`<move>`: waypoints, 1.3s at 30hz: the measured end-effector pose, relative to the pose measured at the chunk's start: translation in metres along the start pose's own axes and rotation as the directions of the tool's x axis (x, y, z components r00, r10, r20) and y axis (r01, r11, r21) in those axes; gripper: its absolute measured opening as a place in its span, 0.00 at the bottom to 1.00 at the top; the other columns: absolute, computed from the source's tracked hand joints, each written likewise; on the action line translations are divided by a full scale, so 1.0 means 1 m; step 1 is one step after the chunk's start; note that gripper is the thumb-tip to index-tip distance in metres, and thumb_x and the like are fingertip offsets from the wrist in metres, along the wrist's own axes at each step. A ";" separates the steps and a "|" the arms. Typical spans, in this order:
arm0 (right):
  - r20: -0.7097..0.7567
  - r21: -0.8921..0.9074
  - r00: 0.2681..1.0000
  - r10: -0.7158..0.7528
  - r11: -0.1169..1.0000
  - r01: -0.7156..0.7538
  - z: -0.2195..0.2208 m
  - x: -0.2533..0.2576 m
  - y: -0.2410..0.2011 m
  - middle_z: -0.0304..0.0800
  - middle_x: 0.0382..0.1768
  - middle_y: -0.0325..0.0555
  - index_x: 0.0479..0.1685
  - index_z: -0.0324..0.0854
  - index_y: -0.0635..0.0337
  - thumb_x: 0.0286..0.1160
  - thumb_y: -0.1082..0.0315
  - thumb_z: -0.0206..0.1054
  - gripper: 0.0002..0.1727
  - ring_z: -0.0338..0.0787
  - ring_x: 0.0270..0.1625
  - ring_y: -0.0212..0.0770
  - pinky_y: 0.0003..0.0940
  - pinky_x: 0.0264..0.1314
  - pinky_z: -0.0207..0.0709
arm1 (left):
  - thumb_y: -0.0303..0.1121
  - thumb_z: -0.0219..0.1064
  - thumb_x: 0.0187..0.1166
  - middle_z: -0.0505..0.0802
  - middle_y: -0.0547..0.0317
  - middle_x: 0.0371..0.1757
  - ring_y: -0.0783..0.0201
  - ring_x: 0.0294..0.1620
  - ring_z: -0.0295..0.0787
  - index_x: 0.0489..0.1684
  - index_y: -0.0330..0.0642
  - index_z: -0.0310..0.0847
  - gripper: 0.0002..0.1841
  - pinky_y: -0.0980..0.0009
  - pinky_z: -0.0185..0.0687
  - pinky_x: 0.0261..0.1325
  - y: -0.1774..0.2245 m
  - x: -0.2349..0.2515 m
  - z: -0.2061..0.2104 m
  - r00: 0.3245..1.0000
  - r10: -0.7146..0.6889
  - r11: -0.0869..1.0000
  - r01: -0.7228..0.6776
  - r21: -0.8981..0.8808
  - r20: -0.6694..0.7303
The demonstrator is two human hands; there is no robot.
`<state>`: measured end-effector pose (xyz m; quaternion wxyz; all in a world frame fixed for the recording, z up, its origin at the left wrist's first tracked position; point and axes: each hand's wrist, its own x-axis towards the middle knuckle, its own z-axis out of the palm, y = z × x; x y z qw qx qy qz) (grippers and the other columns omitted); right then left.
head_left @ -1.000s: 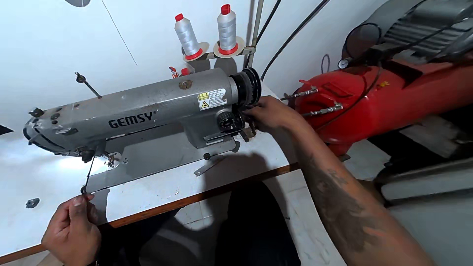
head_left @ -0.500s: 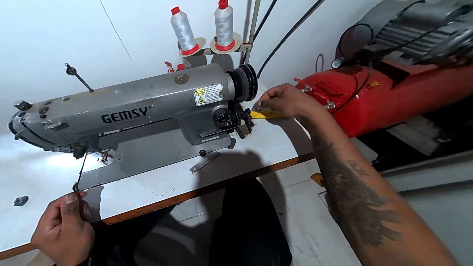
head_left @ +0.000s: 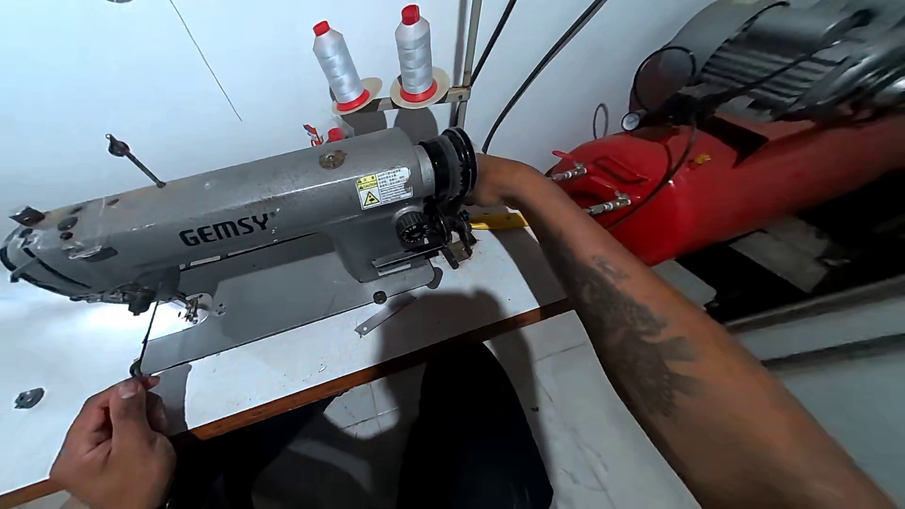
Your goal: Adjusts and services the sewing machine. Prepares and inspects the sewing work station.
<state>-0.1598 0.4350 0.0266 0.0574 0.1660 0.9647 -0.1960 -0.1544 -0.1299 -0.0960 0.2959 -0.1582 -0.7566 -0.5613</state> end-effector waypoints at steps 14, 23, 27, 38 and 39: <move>-0.271 0.619 0.939 0.214 0.785 -0.001 0.048 -0.080 0.021 0.91 0.26 0.44 0.30 0.93 0.52 0.71 0.59 0.77 0.08 0.88 0.28 0.40 0.48 0.33 0.81 | 0.32 0.55 0.91 0.83 0.73 0.23 0.78 0.14 0.73 0.40 0.39 0.84 0.12 0.81 0.72 0.17 0.002 0.000 0.001 1.000 0.021 1.000 -0.021 -0.023 -0.008; -0.370 0.518 0.913 0.172 0.854 0.049 0.038 -0.058 0.008 0.83 0.19 0.43 0.23 0.88 0.53 0.70 0.59 0.76 0.12 0.80 0.23 0.42 0.51 0.27 0.72 | 0.33 0.56 0.90 0.85 0.72 0.26 0.79 0.15 0.74 0.41 0.38 0.84 0.12 0.82 0.72 0.18 0.002 0.000 0.002 1.000 0.013 1.000 -0.013 -0.011 -0.010; -0.316 0.474 0.930 0.187 0.880 -0.015 0.027 -0.033 0.012 0.86 0.22 0.48 0.27 0.90 0.53 0.68 0.58 0.77 0.10 0.83 0.26 0.47 0.58 0.30 0.74 | 0.33 0.56 0.90 0.84 0.72 0.24 0.79 0.15 0.73 0.40 0.38 0.83 0.12 0.82 0.72 0.18 0.003 0.000 0.002 1.000 0.011 1.000 -0.011 0.003 -0.014; -0.264 0.591 0.945 0.191 0.807 0.002 0.041 -0.082 0.020 0.87 0.21 0.43 0.25 0.90 0.54 0.70 0.60 0.77 0.10 0.83 0.24 0.39 0.45 0.28 0.76 | 0.33 0.55 0.90 0.84 0.73 0.24 0.79 0.16 0.74 0.40 0.39 0.83 0.12 0.82 0.73 0.19 0.002 -0.001 0.002 1.000 0.012 1.000 -0.013 -0.015 -0.008; -0.241 0.635 0.950 0.199 0.773 0.000 0.046 -0.082 0.021 0.88 0.22 0.44 0.26 0.90 0.55 0.70 0.61 0.77 0.10 0.83 0.23 0.38 0.43 0.27 0.76 | 0.33 0.56 0.90 0.84 0.73 0.25 0.79 0.16 0.74 0.41 0.39 0.83 0.12 0.82 0.73 0.19 0.002 -0.001 0.003 1.000 0.013 1.000 -0.013 -0.018 -0.012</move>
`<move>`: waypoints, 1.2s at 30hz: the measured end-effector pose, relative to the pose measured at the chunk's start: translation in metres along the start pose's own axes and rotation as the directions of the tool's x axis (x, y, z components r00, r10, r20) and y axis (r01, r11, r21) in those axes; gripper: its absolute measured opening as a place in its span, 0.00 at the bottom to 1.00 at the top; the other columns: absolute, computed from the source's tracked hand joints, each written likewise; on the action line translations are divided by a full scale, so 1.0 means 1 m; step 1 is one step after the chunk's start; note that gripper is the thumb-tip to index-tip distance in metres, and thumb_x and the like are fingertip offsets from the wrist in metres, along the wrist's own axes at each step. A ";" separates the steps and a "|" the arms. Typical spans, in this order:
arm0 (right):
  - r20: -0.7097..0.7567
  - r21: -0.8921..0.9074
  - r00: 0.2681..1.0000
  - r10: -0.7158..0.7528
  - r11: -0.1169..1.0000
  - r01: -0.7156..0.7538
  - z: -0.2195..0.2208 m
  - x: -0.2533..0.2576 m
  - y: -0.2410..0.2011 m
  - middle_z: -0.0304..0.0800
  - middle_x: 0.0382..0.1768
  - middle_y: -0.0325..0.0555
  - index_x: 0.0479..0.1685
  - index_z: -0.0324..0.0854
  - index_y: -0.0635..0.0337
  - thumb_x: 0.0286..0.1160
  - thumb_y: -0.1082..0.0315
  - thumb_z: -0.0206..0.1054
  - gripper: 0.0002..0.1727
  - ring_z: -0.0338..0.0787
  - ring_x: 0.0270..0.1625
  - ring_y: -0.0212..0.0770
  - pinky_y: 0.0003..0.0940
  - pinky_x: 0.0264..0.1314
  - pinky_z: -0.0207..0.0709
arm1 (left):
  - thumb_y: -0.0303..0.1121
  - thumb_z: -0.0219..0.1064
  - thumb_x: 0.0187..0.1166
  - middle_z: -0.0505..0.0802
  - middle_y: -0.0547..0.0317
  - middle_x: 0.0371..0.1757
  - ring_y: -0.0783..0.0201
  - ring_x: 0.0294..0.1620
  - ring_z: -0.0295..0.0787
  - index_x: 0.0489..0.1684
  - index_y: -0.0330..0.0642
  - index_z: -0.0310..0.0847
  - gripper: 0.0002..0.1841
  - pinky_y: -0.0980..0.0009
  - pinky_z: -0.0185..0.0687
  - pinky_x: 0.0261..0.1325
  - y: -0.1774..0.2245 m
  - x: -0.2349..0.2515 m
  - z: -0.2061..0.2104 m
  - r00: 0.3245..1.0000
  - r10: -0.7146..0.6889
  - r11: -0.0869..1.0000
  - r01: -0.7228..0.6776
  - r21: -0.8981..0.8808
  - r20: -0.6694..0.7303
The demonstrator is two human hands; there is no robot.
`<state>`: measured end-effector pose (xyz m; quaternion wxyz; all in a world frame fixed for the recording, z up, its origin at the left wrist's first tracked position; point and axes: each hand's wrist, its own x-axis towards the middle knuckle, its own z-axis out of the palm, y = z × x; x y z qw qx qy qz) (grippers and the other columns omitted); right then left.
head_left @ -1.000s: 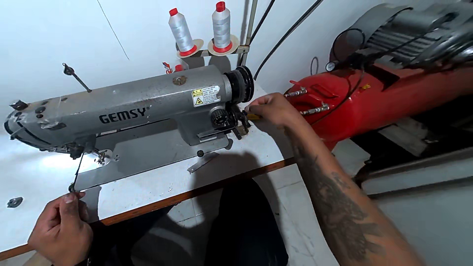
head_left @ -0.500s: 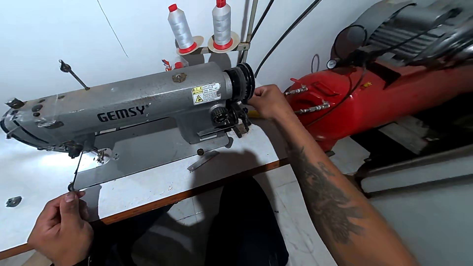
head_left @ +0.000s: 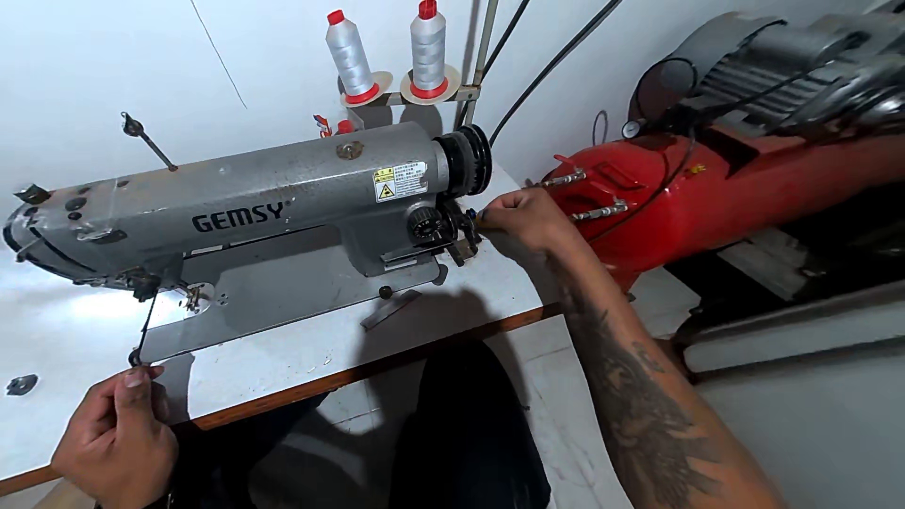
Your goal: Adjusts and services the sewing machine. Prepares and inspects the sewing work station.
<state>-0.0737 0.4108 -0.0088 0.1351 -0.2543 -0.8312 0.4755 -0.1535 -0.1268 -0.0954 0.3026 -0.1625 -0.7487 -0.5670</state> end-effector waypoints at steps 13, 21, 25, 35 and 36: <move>0.046 -0.098 0.998 0.045 0.994 -0.040 0.010 0.039 0.010 0.90 0.26 0.46 0.36 0.92 0.54 0.74 0.63 0.73 0.06 0.84 0.25 0.40 0.45 0.31 0.79 | 0.32 0.54 0.91 0.82 0.74 0.22 0.79 0.15 0.73 0.40 0.39 0.83 0.12 0.82 0.71 0.18 -0.002 -0.001 -0.001 0.999 -0.031 0.999 0.031 0.023 0.010; 0.139 -0.207 0.987 0.083 0.977 -0.053 0.009 0.076 -0.003 0.90 0.27 0.46 0.38 0.93 0.54 0.70 0.61 0.77 0.07 0.85 0.26 0.42 0.47 0.33 0.81 | 0.32 0.54 0.91 0.84 0.72 0.26 0.78 0.16 0.74 0.41 0.39 0.82 0.12 0.81 0.73 0.20 -0.009 0.000 -0.005 0.999 -0.003 1.000 0.002 0.026 0.032; 0.121 -0.437 0.992 0.029 0.899 0.027 0.016 0.080 -0.010 0.93 0.33 0.51 0.35 0.93 0.51 0.70 0.56 0.76 0.09 0.91 0.39 0.54 0.65 0.43 0.81 | 0.32 0.54 0.91 0.84 0.73 0.25 0.78 0.16 0.74 0.40 0.39 0.83 0.13 0.81 0.73 0.19 -0.009 0.001 -0.004 0.999 0.015 1.000 -0.015 0.011 0.034; 0.186 -0.364 0.983 -0.009 0.928 0.077 0.015 0.087 -0.032 0.89 0.30 0.49 0.43 0.86 0.59 0.76 0.69 0.68 0.04 0.87 0.29 0.44 0.49 0.35 0.83 | 0.32 0.54 0.92 0.84 0.71 0.26 0.78 0.16 0.74 0.40 0.39 0.83 0.13 0.81 0.72 0.19 -0.009 0.001 -0.003 0.999 0.014 1.000 -0.015 0.004 0.042; 0.194 -0.338 0.981 0.018 0.940 0.049 0.015 0.088 -0.035 0.89 0.28 0.46 0.44 0.86 0.58 0.77 0.70 0.66 0.04 0.86 0.25 0.39 0.43 0.34 0.83 | 0.33 0.54 0.91 0.84 0.71 0.25 0.78 0.15 0.73 0.39 0.39 0.83 0.13 0.81 0.72 0.18 -0.009 0.001 -0.003 0.999 0.019 1.000 -0.019 0.000 0.037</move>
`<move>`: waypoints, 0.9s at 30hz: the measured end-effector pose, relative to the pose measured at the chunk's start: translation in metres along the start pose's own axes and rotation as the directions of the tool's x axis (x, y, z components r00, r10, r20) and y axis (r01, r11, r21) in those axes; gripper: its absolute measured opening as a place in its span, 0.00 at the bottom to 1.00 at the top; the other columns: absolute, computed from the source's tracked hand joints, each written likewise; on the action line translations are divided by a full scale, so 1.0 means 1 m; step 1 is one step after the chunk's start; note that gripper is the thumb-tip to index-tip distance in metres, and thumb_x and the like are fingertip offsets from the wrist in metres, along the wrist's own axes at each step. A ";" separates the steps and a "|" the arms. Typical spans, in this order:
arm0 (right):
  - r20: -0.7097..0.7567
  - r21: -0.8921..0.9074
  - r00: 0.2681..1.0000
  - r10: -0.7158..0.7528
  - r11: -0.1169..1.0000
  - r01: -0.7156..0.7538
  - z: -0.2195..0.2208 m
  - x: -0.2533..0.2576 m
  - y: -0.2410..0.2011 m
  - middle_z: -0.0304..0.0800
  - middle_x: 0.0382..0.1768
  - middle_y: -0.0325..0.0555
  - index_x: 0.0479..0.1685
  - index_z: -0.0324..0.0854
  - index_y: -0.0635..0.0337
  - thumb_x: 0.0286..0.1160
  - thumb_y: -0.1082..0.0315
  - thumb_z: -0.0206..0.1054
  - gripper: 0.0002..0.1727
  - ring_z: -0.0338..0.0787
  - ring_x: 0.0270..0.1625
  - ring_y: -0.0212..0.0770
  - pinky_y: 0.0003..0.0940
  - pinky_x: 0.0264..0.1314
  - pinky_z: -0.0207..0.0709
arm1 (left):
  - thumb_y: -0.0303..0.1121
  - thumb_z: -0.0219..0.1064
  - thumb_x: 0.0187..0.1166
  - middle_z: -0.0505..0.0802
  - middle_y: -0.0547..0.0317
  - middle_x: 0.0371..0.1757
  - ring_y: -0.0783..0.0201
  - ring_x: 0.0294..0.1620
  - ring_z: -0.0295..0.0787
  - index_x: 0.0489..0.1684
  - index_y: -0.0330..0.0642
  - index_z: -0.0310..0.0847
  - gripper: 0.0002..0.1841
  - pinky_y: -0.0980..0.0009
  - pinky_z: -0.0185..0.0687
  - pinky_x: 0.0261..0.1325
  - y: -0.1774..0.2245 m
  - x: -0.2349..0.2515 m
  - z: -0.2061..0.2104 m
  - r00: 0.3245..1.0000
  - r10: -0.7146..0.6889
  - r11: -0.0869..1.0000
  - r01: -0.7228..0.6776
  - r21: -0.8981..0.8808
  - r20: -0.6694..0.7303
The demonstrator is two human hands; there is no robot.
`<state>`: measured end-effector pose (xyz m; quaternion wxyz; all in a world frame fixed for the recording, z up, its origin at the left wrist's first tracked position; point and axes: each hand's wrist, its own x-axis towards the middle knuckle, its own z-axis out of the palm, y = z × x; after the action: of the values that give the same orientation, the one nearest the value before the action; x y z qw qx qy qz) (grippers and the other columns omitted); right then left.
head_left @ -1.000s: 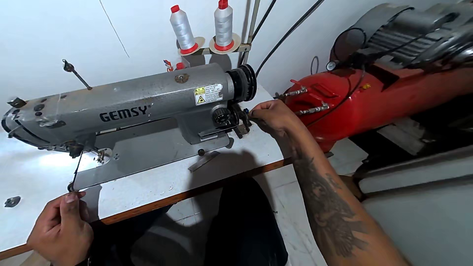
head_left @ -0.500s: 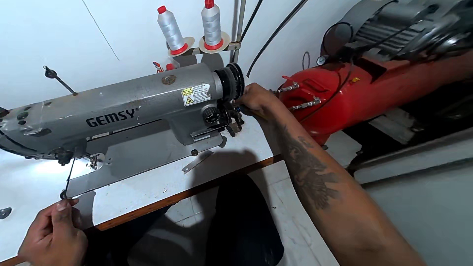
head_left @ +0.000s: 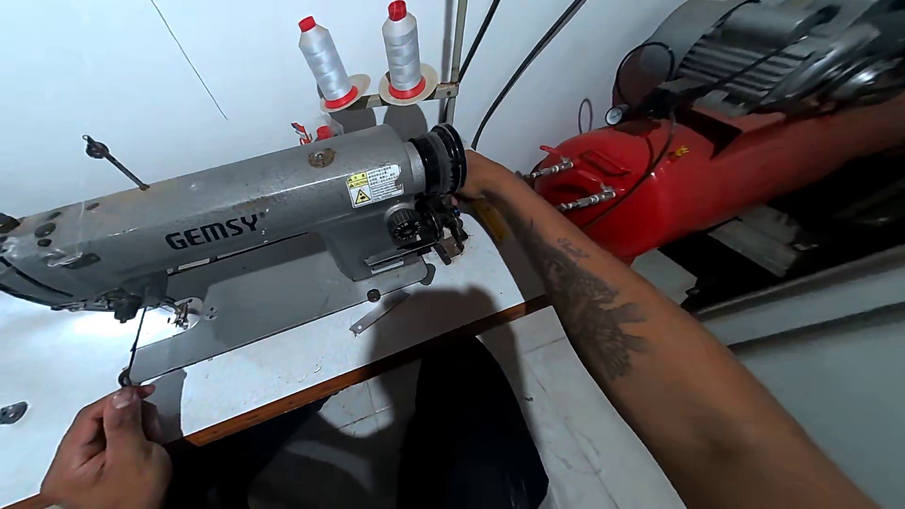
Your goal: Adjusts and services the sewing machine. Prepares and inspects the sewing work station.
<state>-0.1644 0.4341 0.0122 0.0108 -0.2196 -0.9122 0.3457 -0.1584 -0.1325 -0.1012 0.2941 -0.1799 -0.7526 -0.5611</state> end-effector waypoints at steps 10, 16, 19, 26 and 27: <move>-0.214 0.041 0.977 -0.015 0.999 0.024 0.020 0.027 0.005 0.90 0.47 0.63 0.49 0.86 0.65 0.74 0.70 0.70 0.10 0.90 0.51 0.61 0.66 0.53 0.79 | 0.33 0.53 0.92 0.82 0.74 0.23 0.79 0.15 0.73 0.40 0.41 0.82 0.13 0.81 0.72 0.19 0.004 -0.002 0.000 1.000 -0.022 1.000 0.022 0.011 0.001; -0.248 0.151 0.968 -0.030 0.986 0.069 0.000 0.038 -0.012 0.91 0.42 0.57 0.47 0.87 0.60 0.80 0.59 0.65 0.14 0.90 0.45 0.54 0.63 0.47 0.81 | 0.33 0.52 0.93 0.83 0.73 0.24 0.78 0.17 0.75 0.41 0.40 0.82 0.13 0.80 0.75 0.21 0.001 -0.002 -0.004 1.000 -0.027 0.999 0.026 0.045 0.012; -0.225 0.219 0.973 0.049 0.976 0.002 -0.007 0.039 -0.002 0.88 0.30 0.49 0.39 0.87 0.57 0.75 0.57 0.67 0.12 0.84 0.27 0.45 0.51 0.30 0.76 | 0.33 0.53 0.93 0.83 0.73 0.24 0.77 0.16 0.74 0.41 0.40 0.82 0.13 0.79 0.75 0.20 0.000 -0.002 -0.003 1.000 -0.024 0.999 0.024 0.040 0.004; -0.244 0.202 0.970 0.003 0.978 0.048 -0.033 -0.008 0.022 0.84 0.24 0.44 0.37 0.87 0.56 0.77 0.60 0.67 0.09 0.79 0.22 0.38 0.41 0.26 0.74 | 0.32 0.54 0.92 0.82 0.72 0.23 0.77 0.15 0.74 0.40 0.40 0.83 0.13 0.79 0.73 0.18 -0.002 0.000 -0.003 1.000 0.011 1.000 -0.011 0.017 0.006; -0.238 0.151 0.971 -0.008 0.987 0.045 -0.034 -0.012 0.025 0.84 0.24 0.45 0.35 0.87 0.56 0.77 0.60 0.68 0.10 0.80 0.24 0.42 0.46 0.28 0.74 | 0.32 0.54 0.92 0.82 0.73 0.22 0.77 0.15 0.74 0.40 0.40 0.83 0.13 0.80 0.73 0.18 0.000 0.000 -0.002 1.000 0.005 1.000 -0.005 0.020 0.003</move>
<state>-0.1375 0.4670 0.0239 0.1413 -0.2456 -0.8775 0.3869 -0.1577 -0.1349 -0.1014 0.2961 -0.1797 -0.7581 -0.5525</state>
